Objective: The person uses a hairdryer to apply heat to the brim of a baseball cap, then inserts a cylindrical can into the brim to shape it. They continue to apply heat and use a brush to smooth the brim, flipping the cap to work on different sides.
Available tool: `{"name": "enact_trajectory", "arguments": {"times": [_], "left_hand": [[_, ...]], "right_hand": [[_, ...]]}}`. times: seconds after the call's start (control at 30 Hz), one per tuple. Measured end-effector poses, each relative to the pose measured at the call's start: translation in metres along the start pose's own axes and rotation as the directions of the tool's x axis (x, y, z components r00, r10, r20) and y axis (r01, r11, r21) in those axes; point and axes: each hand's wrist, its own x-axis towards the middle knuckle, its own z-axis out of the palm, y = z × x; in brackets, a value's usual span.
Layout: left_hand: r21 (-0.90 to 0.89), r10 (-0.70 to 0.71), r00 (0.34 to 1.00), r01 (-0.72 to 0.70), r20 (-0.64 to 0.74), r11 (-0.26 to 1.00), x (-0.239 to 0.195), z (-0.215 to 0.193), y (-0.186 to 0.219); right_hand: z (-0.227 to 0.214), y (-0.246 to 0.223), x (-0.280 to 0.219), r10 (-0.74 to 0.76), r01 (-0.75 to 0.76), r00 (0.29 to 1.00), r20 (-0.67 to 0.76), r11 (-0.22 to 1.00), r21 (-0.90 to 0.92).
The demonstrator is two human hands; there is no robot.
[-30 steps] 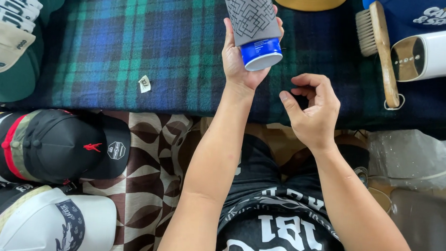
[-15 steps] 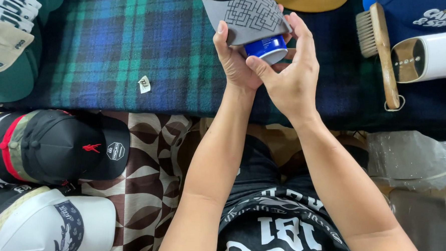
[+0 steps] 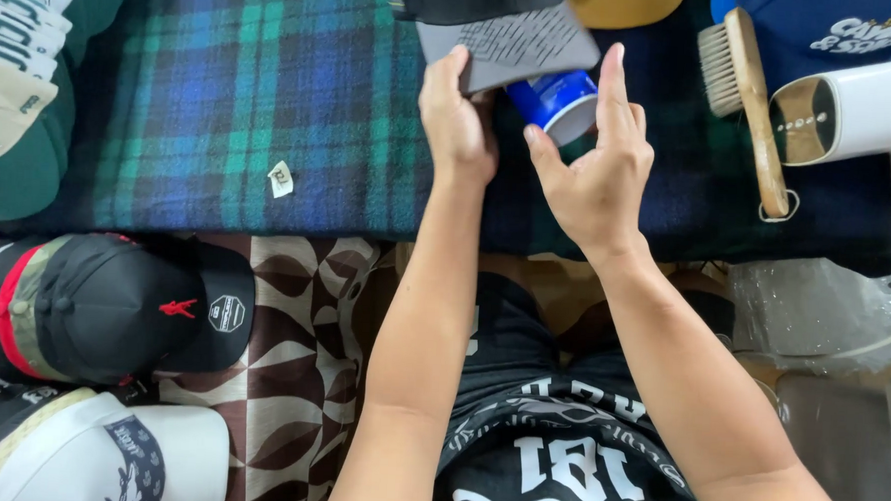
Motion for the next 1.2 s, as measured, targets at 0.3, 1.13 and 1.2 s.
{"name": "enact_trajectory", "arguments": {"times": [0.3, 1.13, 1.2], "left_hand": [[-0.003, 0.030, 0.999, -0.029, 0.032, 1.000, 0.002, -0.005, 0.070], [-0.193, -0.176, 0.664, 0.444, 0.727, 0.875, -0.012, -0.003, 0.030], [-0.211, -0.184, 0.656, 0.476, 0.732, 0.854, -0.018, -0.002, 0.007]], "right_hand": [[-0.006, -0.034, 0.014, -0.006, 0.012, 0.999, -0.034, 0.985, 0.174], [-0.050, 0.006, 0.064, 0.075, -0.470, 0.745, 0.663, -0.646, 0.602], [-0.047, 0.011, 0.058, -0.012, -0.462, 0.725, 0.689, -0.750, 0.473]]}}
